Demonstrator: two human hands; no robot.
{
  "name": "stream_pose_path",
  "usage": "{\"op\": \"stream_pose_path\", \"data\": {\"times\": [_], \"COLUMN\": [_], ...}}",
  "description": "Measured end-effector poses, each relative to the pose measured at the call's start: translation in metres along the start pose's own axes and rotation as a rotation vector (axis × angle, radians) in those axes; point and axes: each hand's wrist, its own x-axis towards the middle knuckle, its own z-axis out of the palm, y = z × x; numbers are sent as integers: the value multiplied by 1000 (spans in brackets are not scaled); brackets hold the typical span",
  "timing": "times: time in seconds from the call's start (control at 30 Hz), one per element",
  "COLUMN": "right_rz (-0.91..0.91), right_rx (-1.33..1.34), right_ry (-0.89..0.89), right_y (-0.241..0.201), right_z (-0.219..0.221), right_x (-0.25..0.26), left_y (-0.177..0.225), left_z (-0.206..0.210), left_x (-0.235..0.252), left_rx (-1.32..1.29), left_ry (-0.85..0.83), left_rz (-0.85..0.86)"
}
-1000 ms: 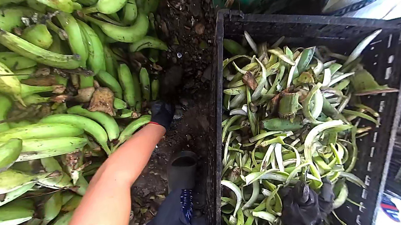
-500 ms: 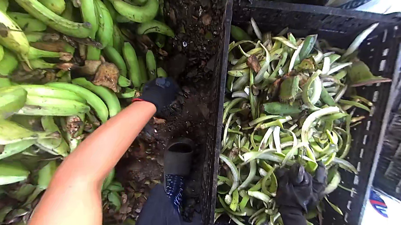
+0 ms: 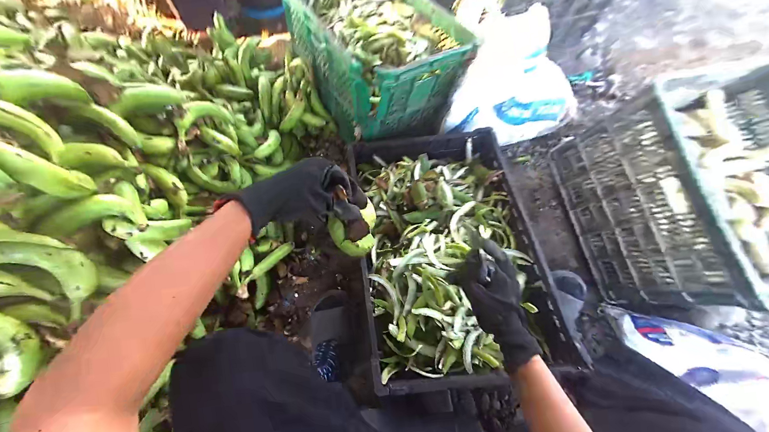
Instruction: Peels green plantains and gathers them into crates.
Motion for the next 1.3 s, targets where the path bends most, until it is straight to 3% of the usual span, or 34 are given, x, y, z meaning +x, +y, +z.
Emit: {"op": "stream_pose_path", "data": {"times": [0.07, 0.17, 0.23, 0.33, 0.4, 0.5, 0.6, 0.7, 0.77, 0.9, 0.97, 1.07, 1.2, 1.3], "right_rz": [-191, -404, -413, -342, -212, -51, -52, -262, -403, -560, -598, -589, -560, -479], "right_rx": [61, -204, -355, -370, -323, -344, -496, -526, -500, -473, -507, -565, -531, -539], "right_ry": [-139, -382, -517, -560, -556, -416, -297, -364, -390, -331, -336, -407, -433, -388], "right_y": [-31, -70, -77, -74, -69, -55, -58, -64, -64, -53, -49, -42, -29, -24], "right_z": [-14, -36, -44, -54, -59, -57, -49, -40, -37, -40, -46, -56, -66, -70], "right_x": [-13, -25, -31, -44, -51, -50, -48, -54, -61, -64, -63, -67, -87, -97], "left_y": [31, 65, 72, 61, 45, 27, 9, -1, 12, -5, -16, -12, -11, -17], "left_z": [22, 64, 94, 130, 153, 176, 199, 214, 211, 206, 205, 193, 177, 167], "left_x": [-4, -5, -2, 11, 14, 3, -16, -19, -19, -5, 15, 37, 44, 41], "left_rx": [10, -2, -93, -236, -292, -519, -835, -950, -847, -576, -612, -403, -121, -179], "left_ry": [-71, -152, -165, -83, 51, 178, 49, -133, -122, -223, -119, 336, 560, 694], "left_rz": [73, 146, 217, 282, 136, -236, -334, -59, 75, 189, -16, -264, -204, -59]}}
